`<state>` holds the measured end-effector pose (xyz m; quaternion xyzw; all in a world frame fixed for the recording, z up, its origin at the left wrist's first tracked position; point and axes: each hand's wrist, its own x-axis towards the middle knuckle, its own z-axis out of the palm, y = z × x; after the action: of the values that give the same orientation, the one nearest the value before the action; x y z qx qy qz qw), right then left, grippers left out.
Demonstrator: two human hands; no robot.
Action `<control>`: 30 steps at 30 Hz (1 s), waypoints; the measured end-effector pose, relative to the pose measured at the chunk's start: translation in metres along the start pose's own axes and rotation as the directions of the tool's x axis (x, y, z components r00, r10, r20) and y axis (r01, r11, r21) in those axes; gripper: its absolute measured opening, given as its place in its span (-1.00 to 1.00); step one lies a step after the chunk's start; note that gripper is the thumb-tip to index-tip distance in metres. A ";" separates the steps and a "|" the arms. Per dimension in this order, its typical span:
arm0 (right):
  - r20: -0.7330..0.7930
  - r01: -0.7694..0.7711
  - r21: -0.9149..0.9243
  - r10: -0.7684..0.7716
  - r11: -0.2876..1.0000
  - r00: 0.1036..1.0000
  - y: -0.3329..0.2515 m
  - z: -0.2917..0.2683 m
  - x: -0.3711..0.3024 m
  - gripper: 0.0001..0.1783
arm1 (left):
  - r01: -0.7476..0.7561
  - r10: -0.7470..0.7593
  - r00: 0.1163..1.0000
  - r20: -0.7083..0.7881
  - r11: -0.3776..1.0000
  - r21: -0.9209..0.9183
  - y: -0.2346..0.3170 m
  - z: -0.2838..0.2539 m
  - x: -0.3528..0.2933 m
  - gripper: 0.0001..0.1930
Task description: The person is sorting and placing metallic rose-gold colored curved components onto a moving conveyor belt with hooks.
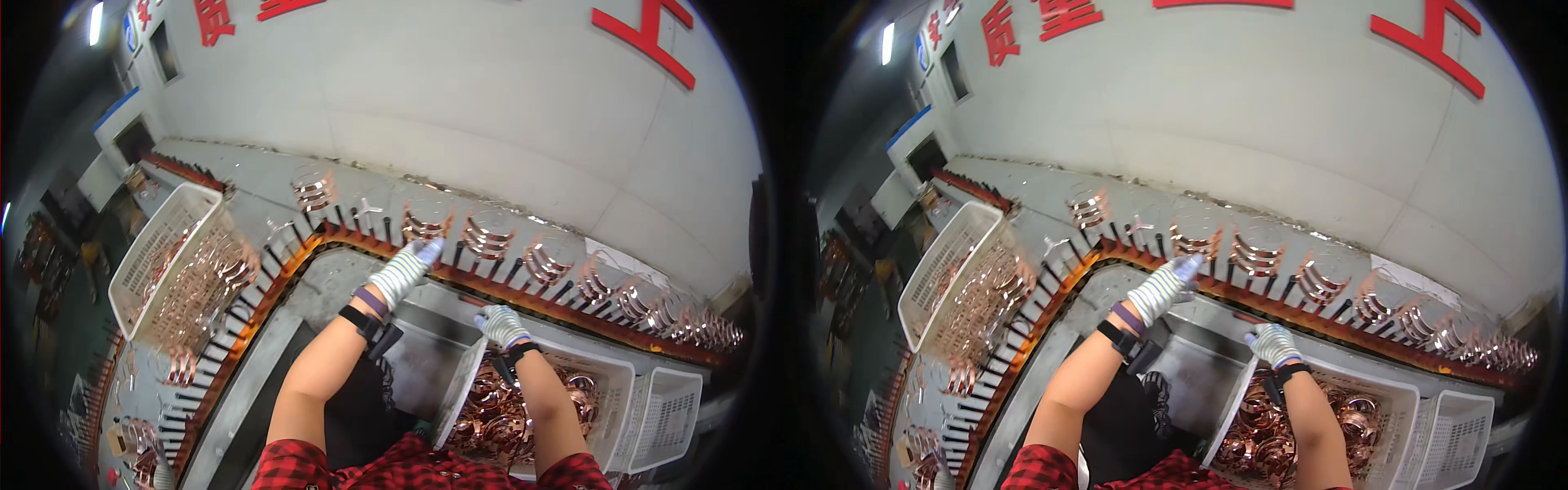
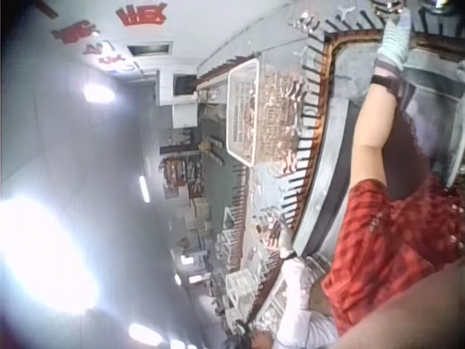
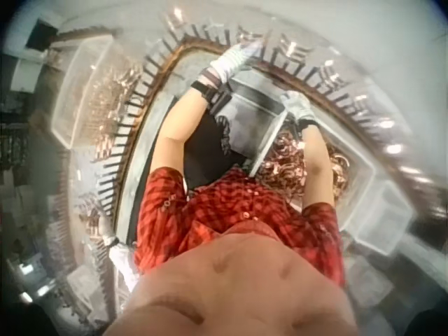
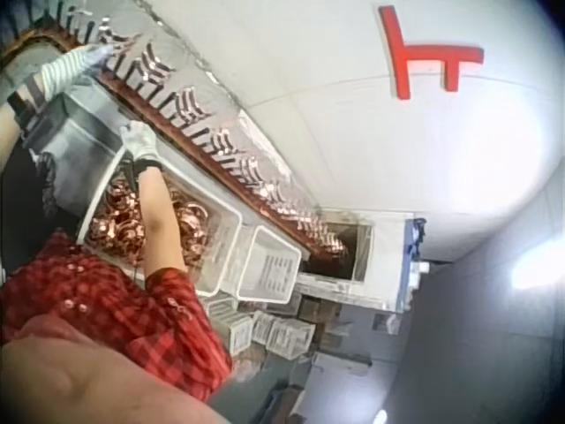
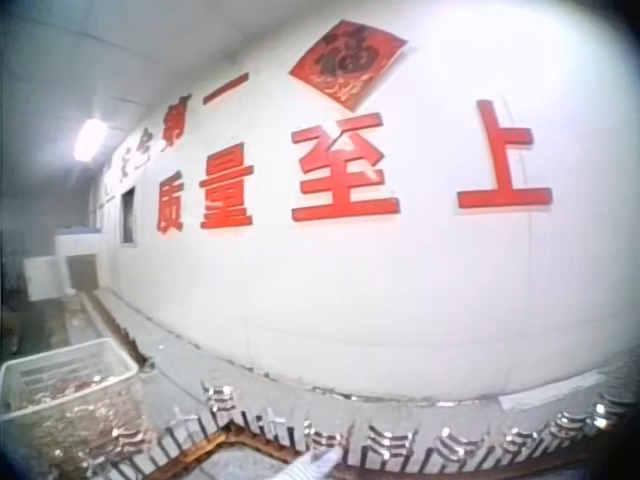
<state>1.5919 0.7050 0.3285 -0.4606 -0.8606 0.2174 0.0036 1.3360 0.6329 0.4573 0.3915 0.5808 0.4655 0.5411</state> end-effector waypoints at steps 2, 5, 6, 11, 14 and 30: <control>0.022 -0.010 -0.002 0.010 1.000 1.000 0.013 0.002 -0.001 -0.53 | 0.152 -0.134 0.986 0.100 0.969 -0.197 -0.005 0.011 0.017 0.16; 0.011 -0.041 0.019 0.041 0.999 0.999 0.026 -0.013 -0.013 -0.53 | 0.104 -0.081 0.986 0.146 0.983 -0.152 0.002 0.039 0.050 0.13; 0.021 -0.052 0.021 0.052 0.998 0.998 0.027 -0.016 -0.012 -0.53 | 0.057 -0.037 0.991 0.131 0.988 -0.146 -0.003 0.038 0.070 0.11; 0.024 0.012 0.028 -0.013 1.000 1.000 0.001 -0.032 -0.006 -0.55 | -0.188 0.181 0.982 -0.057 0.973 -0.136 -0.043 -0.024 0.162 -0.27; 0.060 -0.094 0.028 0.093 0.995 0.994 0.013 -0.033 -0.009 -0.55 | -0.296 0.297 0.897 -0.327 0.954 0.052 -0.018 0.018 0.161 -0.28; -0.557 0.098 0.078 -0.038 0.992 0.830 0.080 -0.024 -0.069 -0.58 | -0.501 0.501 0.866 0.011 0.865 0.030 -0.007 0.139 0.125 -0.70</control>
<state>1.7000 0.6982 0.3336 -0.4720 -0.8260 0.1185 0.2843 1.4610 0.7672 0.4204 0.5378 0.4660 0.5801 0.3965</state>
